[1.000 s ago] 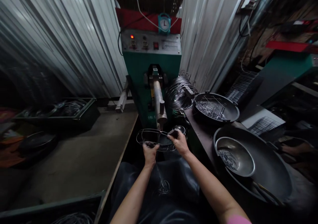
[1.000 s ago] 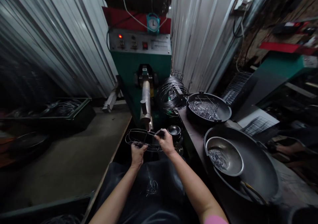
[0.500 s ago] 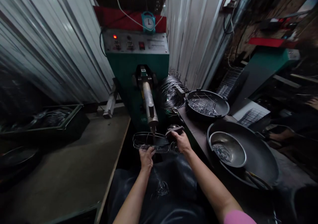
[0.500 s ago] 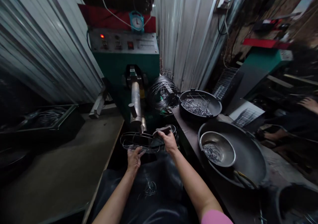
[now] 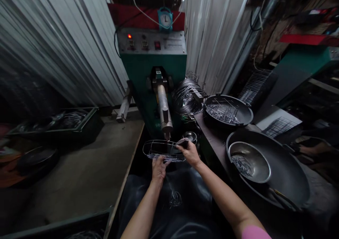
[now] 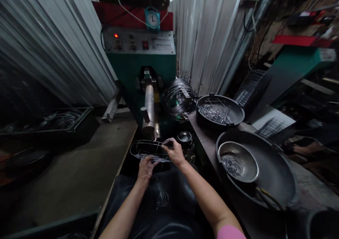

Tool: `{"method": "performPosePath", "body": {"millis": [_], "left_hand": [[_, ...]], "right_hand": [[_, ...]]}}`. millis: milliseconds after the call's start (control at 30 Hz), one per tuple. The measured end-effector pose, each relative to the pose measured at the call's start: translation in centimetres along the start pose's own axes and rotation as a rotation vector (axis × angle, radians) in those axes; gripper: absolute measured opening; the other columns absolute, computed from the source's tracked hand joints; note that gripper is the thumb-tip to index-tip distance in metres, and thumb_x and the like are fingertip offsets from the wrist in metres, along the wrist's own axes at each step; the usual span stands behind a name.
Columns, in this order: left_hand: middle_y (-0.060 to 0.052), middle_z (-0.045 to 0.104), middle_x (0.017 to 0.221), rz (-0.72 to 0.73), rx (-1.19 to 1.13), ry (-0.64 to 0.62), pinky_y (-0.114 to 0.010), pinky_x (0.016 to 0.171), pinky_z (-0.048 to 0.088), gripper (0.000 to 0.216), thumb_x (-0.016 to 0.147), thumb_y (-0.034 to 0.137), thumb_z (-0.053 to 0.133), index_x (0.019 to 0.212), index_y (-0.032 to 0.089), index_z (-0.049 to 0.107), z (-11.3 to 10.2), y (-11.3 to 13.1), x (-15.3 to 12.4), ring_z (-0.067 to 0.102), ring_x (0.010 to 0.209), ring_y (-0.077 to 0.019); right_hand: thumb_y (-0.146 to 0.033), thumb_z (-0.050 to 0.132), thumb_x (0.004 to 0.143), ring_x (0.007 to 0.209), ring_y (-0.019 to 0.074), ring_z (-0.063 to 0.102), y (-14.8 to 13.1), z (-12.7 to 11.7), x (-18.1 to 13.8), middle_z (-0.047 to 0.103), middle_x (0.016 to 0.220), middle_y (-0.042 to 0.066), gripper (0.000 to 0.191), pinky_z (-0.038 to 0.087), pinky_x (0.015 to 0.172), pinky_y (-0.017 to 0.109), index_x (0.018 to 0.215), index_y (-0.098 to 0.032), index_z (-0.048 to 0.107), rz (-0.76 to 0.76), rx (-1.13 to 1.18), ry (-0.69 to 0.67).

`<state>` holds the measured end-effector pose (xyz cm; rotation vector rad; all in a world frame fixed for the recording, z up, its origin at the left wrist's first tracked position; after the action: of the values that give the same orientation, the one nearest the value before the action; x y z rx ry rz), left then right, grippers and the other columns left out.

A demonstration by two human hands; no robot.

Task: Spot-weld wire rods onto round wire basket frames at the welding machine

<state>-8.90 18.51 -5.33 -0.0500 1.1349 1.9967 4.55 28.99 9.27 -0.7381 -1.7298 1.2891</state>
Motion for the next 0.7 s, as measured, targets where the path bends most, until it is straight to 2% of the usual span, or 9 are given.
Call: {"method": "performPosePath", "body": {"millis": [200,333,467,567,633,700], "left_hand": [[0.004,0.052,0.063,-0.092,-0.01,0.024,-0.055,0.074,0.049,0.018,0.053,0.02,0.064,0.062,0.017,0.048,0.3,-0.7,0.4,0.052,0.061,-0.0119],[0.004,0.05,0.062,-0.17,-0.05,0.032,-0.056,0.077,0.048,0.013,0.057,0.019,0.061,0.062,0.018,0.049,0.8,-1.1,0.5,0.051,0.059,-0.0107],[0.002,0.052,0.067,-0.234,-0.018,-0.02,-0.052,0.077,0.049,0.012,0.061,0.021,0.06,0.066,0.018,0.05,1.2,-1.4,0.5,0.053,0.063,-0.0121],[-0.003,0.057,0.082,-0.161,0.129,-0.012,-0.045,0.078,0.049,0.019,0.066,0.031,0.059,0.08,0.021,0.052,0.3,-1.0,0.1,0.058,0.08,-0.0167],[-0.005,0.056,0.099,-0.022,0.281,0.078,-0.041,0.081,0.048,0.036,0.067,0.037,0.063,0.097,0.024,0.049,-0.9,-0.2,-0.6,0.056,0.097,-0.0191],[-0.007,0.051,0.114,0.164,0.41,0.125,-0.038,0.087,0.045,0.057,0.064,0.04,0.069,0.112,0.027,0.043,-1.2,1.0,-1.7,0.051,0.108,-0.0199]], "right_hand": [[-0.036,0.067,0.066,0.067,0.0157,0.055,-0.5,1.0,2.0,0.062,0.07,-0.001,0.019,0.045,0.067,0.027,0.075,-0.021,0.06,0.017,-0.105,-0.001],[-0.035,0.069,0.065,0.068,0.017,0.057,-0.9,1.4,2.9,0.065,0.071,-0.001,0.018,0.044,0.067,0.028,0.077,-0.024,0.062,0.009,-0.165,-0.007],[-0.032,0.071,0.063,0.069,0.018,0.059,-0.9,1.5,2.9,0.065,0.069,-0.002,0.016,0.045,0.068,0.029,0.075,-0.025,0.063,0.039,-0.185,0.01],[-0.034,0.072,0.062,0.071,0.018,0.061,-0.1,1.1,2.6,0.067,0.071,-0.001,0.017,0.046,0.071,0.03,0.072,-0.023,0.063,0.087,-0.006,-0.001],[-0.037,0.07,0.064,0.078,0.0188,0.062,1.2,-0.4,1.8,0.068,0.079,0.002,0.021,0.047,0.076,0.031,0.075,-0.02,0.064,0.137,0.171,0.056],[-0.041,0.067,0.066,0.082,0.0199,0.062,3.1,-2.6,0.6,0.068,0.084,0.004,0.027,0.047,0.078,0.033,0.08,-0.018,0.064,0.196,0.302,0.174]]}}
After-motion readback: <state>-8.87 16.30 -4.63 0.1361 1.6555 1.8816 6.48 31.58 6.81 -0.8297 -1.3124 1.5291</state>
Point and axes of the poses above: each hand's wrist, its own x-axis towards the middle knuckle, its own z-axis out of the palm, y = z × x, the point moved 9 cm from there along x, towards the middle knuckle
